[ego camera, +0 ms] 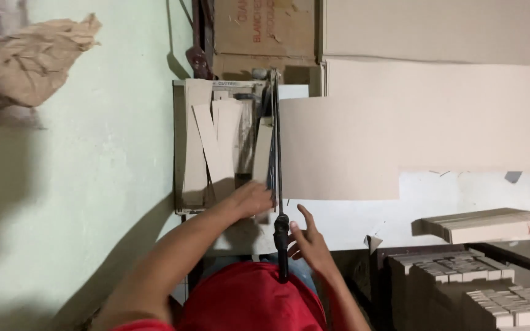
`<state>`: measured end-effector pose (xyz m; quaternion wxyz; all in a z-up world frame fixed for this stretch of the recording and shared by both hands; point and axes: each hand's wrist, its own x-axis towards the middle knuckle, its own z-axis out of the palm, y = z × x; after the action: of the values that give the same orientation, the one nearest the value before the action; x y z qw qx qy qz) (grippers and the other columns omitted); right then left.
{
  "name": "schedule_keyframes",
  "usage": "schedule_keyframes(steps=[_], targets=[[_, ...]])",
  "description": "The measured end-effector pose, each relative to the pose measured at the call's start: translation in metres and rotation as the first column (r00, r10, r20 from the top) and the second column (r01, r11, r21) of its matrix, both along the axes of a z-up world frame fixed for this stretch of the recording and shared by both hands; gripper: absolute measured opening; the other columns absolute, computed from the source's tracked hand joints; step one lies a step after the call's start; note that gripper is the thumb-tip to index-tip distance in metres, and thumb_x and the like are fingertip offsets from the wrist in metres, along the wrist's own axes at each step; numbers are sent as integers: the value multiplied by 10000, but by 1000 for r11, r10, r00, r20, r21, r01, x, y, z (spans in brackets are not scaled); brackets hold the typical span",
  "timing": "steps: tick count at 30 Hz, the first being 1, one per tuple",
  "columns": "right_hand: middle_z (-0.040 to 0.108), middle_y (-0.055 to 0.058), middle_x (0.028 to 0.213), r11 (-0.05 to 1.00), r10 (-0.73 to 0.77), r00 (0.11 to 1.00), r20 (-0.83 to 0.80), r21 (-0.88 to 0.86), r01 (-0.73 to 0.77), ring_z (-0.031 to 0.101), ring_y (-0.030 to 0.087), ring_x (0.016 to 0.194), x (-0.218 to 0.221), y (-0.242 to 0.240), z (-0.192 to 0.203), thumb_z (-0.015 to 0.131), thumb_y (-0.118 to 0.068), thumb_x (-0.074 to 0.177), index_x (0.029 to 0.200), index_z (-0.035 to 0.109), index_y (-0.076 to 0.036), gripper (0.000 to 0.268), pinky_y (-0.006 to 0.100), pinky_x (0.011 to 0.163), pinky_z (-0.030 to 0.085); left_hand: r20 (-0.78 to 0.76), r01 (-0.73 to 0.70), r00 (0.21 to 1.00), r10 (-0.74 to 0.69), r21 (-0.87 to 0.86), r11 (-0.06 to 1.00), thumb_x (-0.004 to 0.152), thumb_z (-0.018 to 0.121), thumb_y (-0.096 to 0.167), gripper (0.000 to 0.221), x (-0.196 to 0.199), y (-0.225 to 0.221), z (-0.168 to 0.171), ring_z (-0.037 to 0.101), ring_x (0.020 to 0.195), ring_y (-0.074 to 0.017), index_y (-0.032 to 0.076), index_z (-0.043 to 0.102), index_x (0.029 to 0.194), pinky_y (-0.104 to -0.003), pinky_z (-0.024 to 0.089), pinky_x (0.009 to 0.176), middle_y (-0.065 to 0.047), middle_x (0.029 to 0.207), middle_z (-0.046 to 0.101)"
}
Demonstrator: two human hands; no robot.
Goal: Using a manual lever-action paper cutter to cut thin strips from sheets of paper.
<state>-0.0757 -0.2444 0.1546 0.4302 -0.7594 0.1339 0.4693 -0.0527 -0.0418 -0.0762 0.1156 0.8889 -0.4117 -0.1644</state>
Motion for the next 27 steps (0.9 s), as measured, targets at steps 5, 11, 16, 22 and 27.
schedule_keyframes(steps=[5, 11, 16, 22, 27], targets=[[763, 275, 928, 950, -300, 946, -127, 52, 308, 769, 379, 735, -10, -52, -125, 518, -589, 1004, 1553, 413, -174, 696, 433, 604, 636, 28, -107, 994, 104, 377, 920, 930, 618, 296, 88, -40, 61, 16, 624, 780, -215, 263, 699, 920, -438, 486, 707, 12, 1020, 678], [629, 231, 1224, 735, -669, 729, -144, 10, 678, 683, 382, 976, 5, -96, -218, 576, -629, 1008, 1546, 307, -79, 815, 488, 859, 567, 252, -511, 852, 460, 596, 620, 994, 513, 578, 674, -14, 72, 74, 643, 981, -365, 295, 344, 1582, -475, 520, 778, -162, 1514, 376], [572, 92, 1159, 499, -828, 523, -200, 161, 851, 631, 200, 834, 35, -104, -215, 535, -510, 1072, 1514, 195, -119, 681, 267, 673, 534, 159, -606, 726, 670, 608, 512, 987, 519, 576, 763, 25, 53, 103, 408, 1349, -518, 237, 264, 1622, -629, 351, 1078, -183, 1637, 232], [541, -27, 916, 371, -886, 422, -190, 254, 893, 634, 183, 676, 6, -138, -246, 662, -399, 1031, 1057, 402, -169, 347, 262, 599, 555, 102, -775, 570, 815, 395, 493, 1030, 548, 255, 556, 30, 49, 76, 305, 1458, -500, 133, 373, 1543, -580, 372, 1139, -196, 1620, 247], [551, 12, 852, 425, -867, 460, -190, 199, 883, 702, 232, 711, -42, -139, -258, 712, -336, 999, 963, 443, -107, 355, 303, 642, 622, -24, -800, 481, 877, 396, 450, 1014, 555, 182, 641, 36, 48, 93, 142, 1507, -512, 90, 289, 1590, -535, 433, 1150, -237, 1660, 113]])
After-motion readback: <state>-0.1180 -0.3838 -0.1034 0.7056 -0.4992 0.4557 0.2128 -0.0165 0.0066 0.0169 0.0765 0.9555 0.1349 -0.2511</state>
